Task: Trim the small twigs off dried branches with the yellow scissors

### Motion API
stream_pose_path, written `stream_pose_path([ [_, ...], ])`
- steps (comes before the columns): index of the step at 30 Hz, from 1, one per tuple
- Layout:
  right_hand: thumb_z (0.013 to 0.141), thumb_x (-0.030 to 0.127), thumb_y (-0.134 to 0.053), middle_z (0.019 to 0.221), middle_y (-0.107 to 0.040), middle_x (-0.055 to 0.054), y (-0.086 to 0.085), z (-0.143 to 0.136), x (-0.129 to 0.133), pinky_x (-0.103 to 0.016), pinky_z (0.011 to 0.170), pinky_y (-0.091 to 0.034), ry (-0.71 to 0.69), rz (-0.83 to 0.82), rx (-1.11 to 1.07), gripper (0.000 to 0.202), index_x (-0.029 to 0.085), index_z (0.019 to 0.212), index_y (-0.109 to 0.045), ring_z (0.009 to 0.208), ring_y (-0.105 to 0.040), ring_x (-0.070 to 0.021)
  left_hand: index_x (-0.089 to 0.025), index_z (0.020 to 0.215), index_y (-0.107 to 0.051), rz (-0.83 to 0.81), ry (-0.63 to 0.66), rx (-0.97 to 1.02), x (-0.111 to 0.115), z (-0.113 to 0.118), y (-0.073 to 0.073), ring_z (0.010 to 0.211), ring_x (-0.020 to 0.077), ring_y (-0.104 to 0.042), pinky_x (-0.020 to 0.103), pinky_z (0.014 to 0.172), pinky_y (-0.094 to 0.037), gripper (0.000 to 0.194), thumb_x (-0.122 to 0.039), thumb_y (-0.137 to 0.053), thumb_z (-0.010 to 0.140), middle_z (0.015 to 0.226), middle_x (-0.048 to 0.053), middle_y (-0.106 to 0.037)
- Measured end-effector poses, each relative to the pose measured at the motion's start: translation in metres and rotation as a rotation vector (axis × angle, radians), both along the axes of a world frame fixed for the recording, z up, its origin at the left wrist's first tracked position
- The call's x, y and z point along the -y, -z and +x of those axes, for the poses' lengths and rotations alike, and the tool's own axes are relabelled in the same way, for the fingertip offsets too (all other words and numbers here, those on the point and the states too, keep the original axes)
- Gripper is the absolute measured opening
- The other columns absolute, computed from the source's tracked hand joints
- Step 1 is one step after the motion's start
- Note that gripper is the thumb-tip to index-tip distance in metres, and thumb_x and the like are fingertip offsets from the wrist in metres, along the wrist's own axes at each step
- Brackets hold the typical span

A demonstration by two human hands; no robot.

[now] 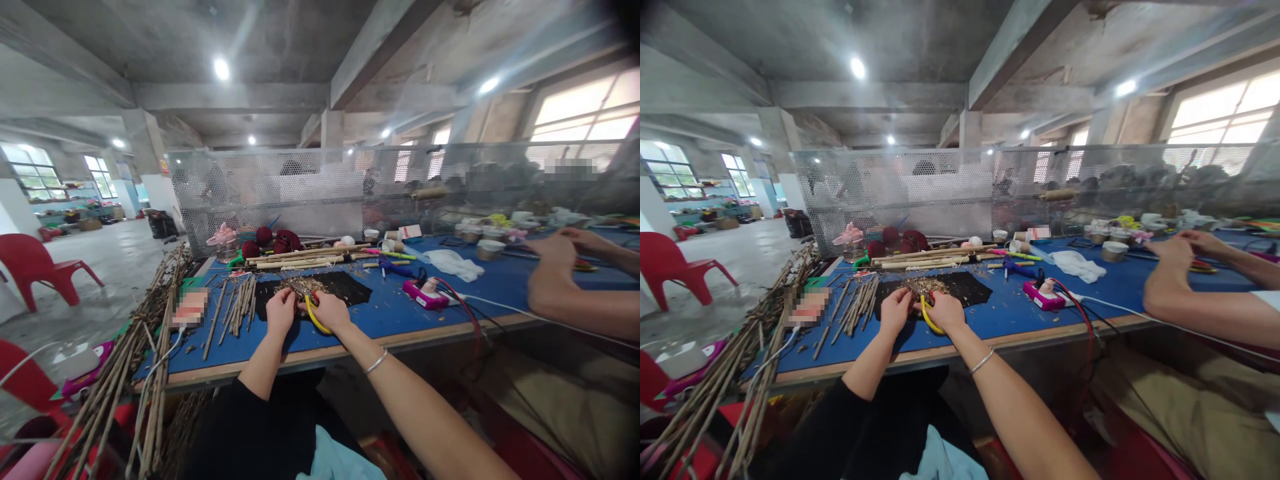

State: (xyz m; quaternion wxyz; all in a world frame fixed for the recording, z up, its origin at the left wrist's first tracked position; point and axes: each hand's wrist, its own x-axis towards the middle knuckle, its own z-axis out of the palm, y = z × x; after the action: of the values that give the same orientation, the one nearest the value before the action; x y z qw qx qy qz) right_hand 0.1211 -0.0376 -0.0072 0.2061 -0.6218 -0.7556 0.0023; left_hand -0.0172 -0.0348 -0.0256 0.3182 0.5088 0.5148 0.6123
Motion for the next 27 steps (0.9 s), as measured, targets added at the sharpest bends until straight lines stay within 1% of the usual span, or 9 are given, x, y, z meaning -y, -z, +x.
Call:
stream_pose_path([
  [2,0.072,0.071,-0.033,0.079,-0.065,-0.006,0.0,0.0002,0.0006,-0.026,0.061,-0.038,0.001,0.014,-0.012,0.057,0.021,0.082,-0.056,0.076,-0.061,-0.0217,-0.014,0.092,-0.065,0.025,-0.032,-0.046,0.0005,-0.0007,-0.0004,0.06,0.0119,-0.058,0.021,0.054,-0.045,0.025,-0.027,-0.054,0.073,0.077,0.006,-0.067],
  [4,0.072,0.071,-0.034,0.079,-0.065,-0.006,-0.0002,0.0005,0.0011,-0.026,0.061,-0.037,0.006,0.023,-0.019,0.056,0.021,0.081,-0.056,0.076,-0.06,-0.0214,-0.014,0.092,-0.065,0.036,-0.04,-0.069,0.0013,-0.0009,-0.0013,0.059,0.0115,-0.057,0.022,0.056,-0.045,0.026,-0.027,-0.053,0.074,0.077,0.006,-0.067],
  [8,0.073,0.069,-0.035,0.079,-0.064,-0.006,-0.0011,0.0011,0.0013,-0.026,0.062,-0.037,0.001,-0.001,-0.028,0.054,0.02,0.081,-0.056,0.076,-0.06,-0.0204,-0.013,0.098,-0.063,0.019,-0.006,-0.042,0.0018,-0.0006,-0.0023,0.047,0.0086,-0.051,0.02,0.048,-0.041,0.029,-0.027,-0.049,0.077,0.071,0.004,-0.065],
  [13,0.073,0.069,-0.037,0.079,-0.064,-0.006,0.0009,0.0014,-0.0007,-0.025,0.061,-0.037,-0.011,0.008,-0.033,0.052,0.02,0.08,-0.056,0.076,-0.06,-0.0207,-0.012,0.097,-0.062,0.041,-0.023,-0.028,-0.0009,-0.0006,-0.0013,0.043,0.0071,-0.046,0.018,0.042,-0.037,0.028,-0.027,-0.046,0.079,0.067,0.004,-0.061],
  [15,0.072,0.069,-0.039,0.079,-0.064,-0.006,0.0026,0.0014,-0.0015,-0.026,0.061,-0.037,-0.011,0.024,-0.033,0.053,0.02,0.083,-0.056,0.076,-0.06,-0.0216,-0.013,0.101,-0.058,0.03,0.008,0.025,-0.0018,0.0003,-0.001,0.043,0.0068,-0.046,0.018,0.04,-0.036,0.029,-0.026,-0.045,0.079,0.068,0.003,-0.061],
  [17,0.07,0.069,-0.042,0.082,-0.064,-0.006,0.0039,0.0016,-0.0019,-0.027,0.063,-0.037,-0.015,0.045,-0.05,0.054,0.02,0.091,-0.055,0.077,-0.06,-0.0222,-0.013,0.103,-0.056,0.016,0.063,0.084,-0.0019,0.0017,-0.0012,0.044,0.0069,-0.046,0.018,0.039,-0.037,0.029,-0.024,-0.046,0.078,0.071,0.003,-0.061],
  [20,0.069,0.066,-0.047,0.088,-0.063,-0.006,0.0044,0.0021,-0.002,-0.026,0.066,-0.037,-0.061,0.061,-0.096,0.055,0.02,0.1,-0.052,0.082,-0.059,-0.0214,-0.013,0.095,-0.056,0.011,0.114,0.101,-0.0007,0.0034,-0.002,0.046,0.0071,-0.048,0.018,0.04,-0.04,0.022,-0.023,-0.049,0.076,0.071,0.003,-0.061],
  [24,0.069,0.063,-0.05,0.095,-0.06,-0.008,0.0026,0.0029,-0.0025,-0.026,0.074,-0.036,-0.147,0.107,-0.114,0.055,0.017,0.098,-0.052,0.09,-0.055,-0.0206,-0.014,0.087,-0.058,0.019,0.142,0.066,0.001,0.0039,-0.003,0.05,0.0091,-0.053,0.018,0.041,-0.042,0.018,-0.023,-0.05,0.075,0.074,0.005,-0.063],
  [27,0.069,0.065,-0.05,0.097,-0.058,-0.009,0.0011,0.0032,-0.0024,-0.028,0.078,-0.034,-0.153,0.156,-0.1,0.056,0.017,0.098,-0.051,0.094,-0.053,-0.0214,-0.014,0.085,-0.058,-0.002,0.165,0.077,0.0009,0.0037,-0.0026,0.054,0.0105,-0.055,0.018,0.041,-0.042,0.017,-0.024,-0.05,0.075,0.076,0.006,-0.064],
])
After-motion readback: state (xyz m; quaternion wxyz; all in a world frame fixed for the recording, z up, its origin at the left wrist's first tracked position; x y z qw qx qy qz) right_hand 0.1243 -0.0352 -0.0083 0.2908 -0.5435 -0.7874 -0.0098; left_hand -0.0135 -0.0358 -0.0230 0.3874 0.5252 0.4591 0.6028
